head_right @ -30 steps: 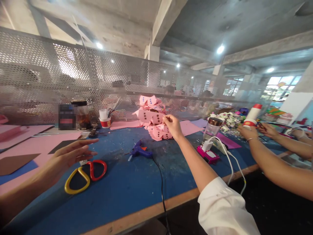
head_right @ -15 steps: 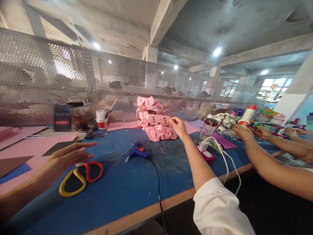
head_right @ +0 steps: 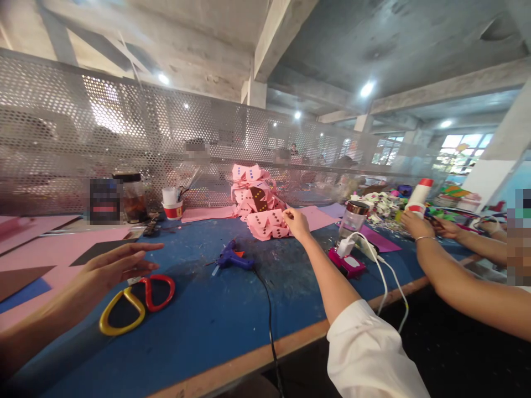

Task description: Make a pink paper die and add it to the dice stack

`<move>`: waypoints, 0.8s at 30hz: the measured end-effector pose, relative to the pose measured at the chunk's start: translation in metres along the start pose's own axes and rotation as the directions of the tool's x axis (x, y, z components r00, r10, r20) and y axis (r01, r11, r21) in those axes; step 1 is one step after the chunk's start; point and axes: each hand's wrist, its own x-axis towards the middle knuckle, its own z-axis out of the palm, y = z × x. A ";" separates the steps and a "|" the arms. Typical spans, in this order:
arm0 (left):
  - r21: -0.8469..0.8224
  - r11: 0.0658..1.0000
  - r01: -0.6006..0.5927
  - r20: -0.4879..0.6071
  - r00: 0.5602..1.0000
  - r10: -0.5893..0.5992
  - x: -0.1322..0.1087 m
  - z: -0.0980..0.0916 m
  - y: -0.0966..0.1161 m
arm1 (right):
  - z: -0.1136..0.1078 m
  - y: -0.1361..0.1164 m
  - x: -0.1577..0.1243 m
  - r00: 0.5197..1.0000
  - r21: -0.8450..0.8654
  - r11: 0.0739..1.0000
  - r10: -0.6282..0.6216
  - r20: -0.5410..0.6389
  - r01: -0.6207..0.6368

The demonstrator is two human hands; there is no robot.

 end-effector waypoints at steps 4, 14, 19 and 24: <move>-0.017 1.000 -0.003 0.009 1.000 0.003 -0.001 0.000 0.000 | 0.002 0.005 0.003 0.999 -0.020 1.000 0.021 -0.041 -0.022; -0.015 1.000 -0.012 -0.013 1.000 0.012 0.001 0.003 -0.001 | 0.008 0.013 0.003 0.996 -0.064 0.995 0.068 -0.055 -0.071; 0.006 1.000 -0.004 -0.018 1.000 0.004 0.001 0.003 0.001 | 0.009 0.017 0.005 0.989 -0.090 0.990 0.101 -0.103 -0.111; 0.007 1.000 0.001 -0.006 1.000 -0.001 0.002 0.001 -0.001 | 0.012 0.019 0.004 0.988 -0.134 0.982 0.124 -0.096 -0.136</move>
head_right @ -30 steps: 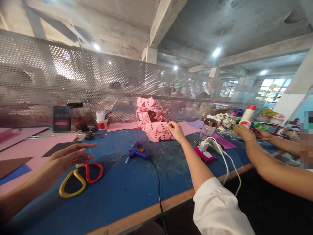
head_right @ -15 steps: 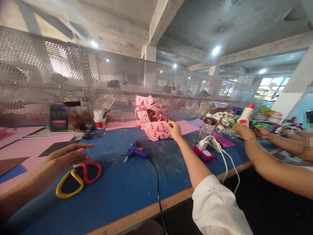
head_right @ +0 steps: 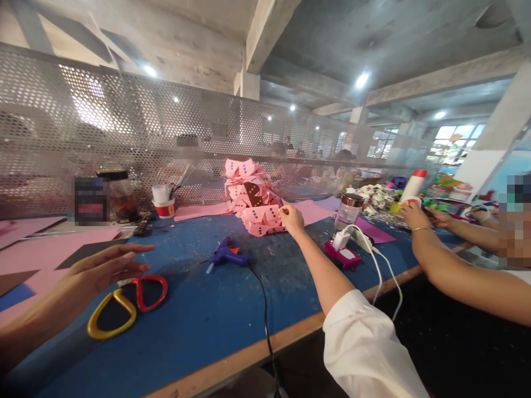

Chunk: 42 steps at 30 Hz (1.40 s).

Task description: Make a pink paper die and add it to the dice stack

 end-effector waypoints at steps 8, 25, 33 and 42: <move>-0.028 1.000 0.006 0.022 1.000 -0.005 -0.001 -0.002 -0.002 | 0.000 -0.003 -0.001 1.000 -0.022 1.000 -0.002 -0.016 0.002; -0.041 0.999 0.016 0.025 1.000 -0.015 0.002 -0.004 -0.006 | 0.006 -0.009 0.003 0.990 0.017 1.000 0.026 -0.138 -0.024; -0.051 0.998 0.023 0.022 1.000 -0.022 0.001 -0.002 -0.004 | 0.012 -0.009 0.006 0.987 0.057 0.998 0.043 -0.155 -0.035; -0.003 1.000 0.023 0.018 1.000 -0.023 -0.002 0.002 0.004 | 0.002 -0.027 -0.002 0.986 0.130 0.991 -0.005 -0.165 0.027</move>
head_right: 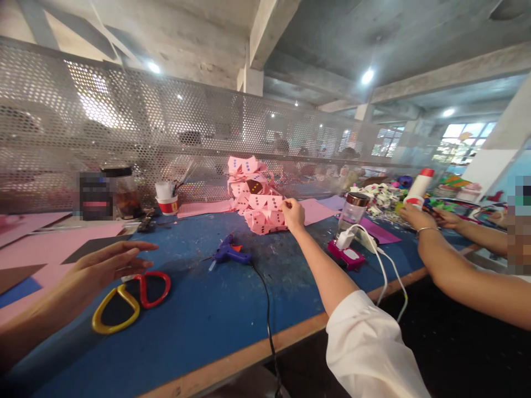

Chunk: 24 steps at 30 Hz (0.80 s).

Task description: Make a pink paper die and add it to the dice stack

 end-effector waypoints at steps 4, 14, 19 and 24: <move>-0.057 0.998 0.005 0.008 1.000 -0.004 -0.001 0.003 0.000 | -0.010 -0.036 -0.013 0.995 0.091 0.991 -0.101 0.018 0.099; -0.243 0.965 0.094 0.122 0.990 -0.066 -0.009 0.018 0.004 | -0.009 -0.161 -0.122 0.834 0.343 0.852 -0.489 0.254 0.395; -0.366 0.922 0.128 0.152 0.986 -0.076 -0.009 0.015 0.006 | -0.002 -0.171 -0.146 0.775 0.393 0.830 -0.532 0.342 0.396; -0.368 0.916 0.160 0.189 0.977 -0.095 -0.016 0.021 0.015 | 0.003 -0.161 -0.144 0.781 0.364 0.833 -0.533 0.325 0.417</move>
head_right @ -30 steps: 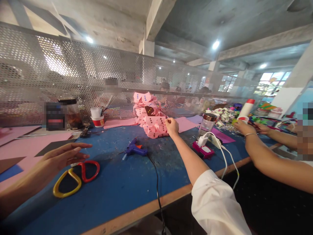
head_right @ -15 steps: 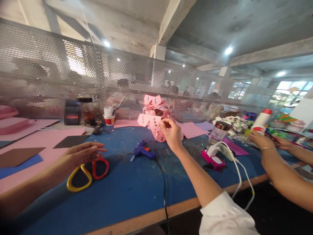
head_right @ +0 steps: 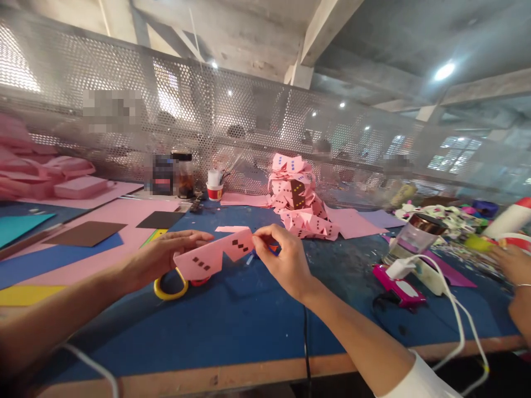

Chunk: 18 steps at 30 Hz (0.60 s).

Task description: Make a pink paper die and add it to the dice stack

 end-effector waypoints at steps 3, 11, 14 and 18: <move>0.009 1.000 0.021 0.030 0.999 -0.022 -0.002 0.003 0.001 | 0.001 0.003 -0.002 0.999 0.001 1.000 0.002 0.043 -0.002; 0.062 0.998 0.019 0.132 0.991 -0.027 -0.001 -0.002 -0.004 | 0.008 0.001 -0.007 0.986 0.054 0.995 0.077 0.147 -0.086; 0.129 0.992 -0.013 0.137 0.991 -0.005 -0.002 -0.001 -0.003 | 0.010 0.001 -0.008 0.981 0.059 0.993 0.095 0.168 -0.106; 0.230 0.971 -0.070 0.098 0.994 0.048 -0.004 0.004 0.000 | 0.010 0.000 -0.009 0.965 0.083 0.987 0.117 0.235 -0.139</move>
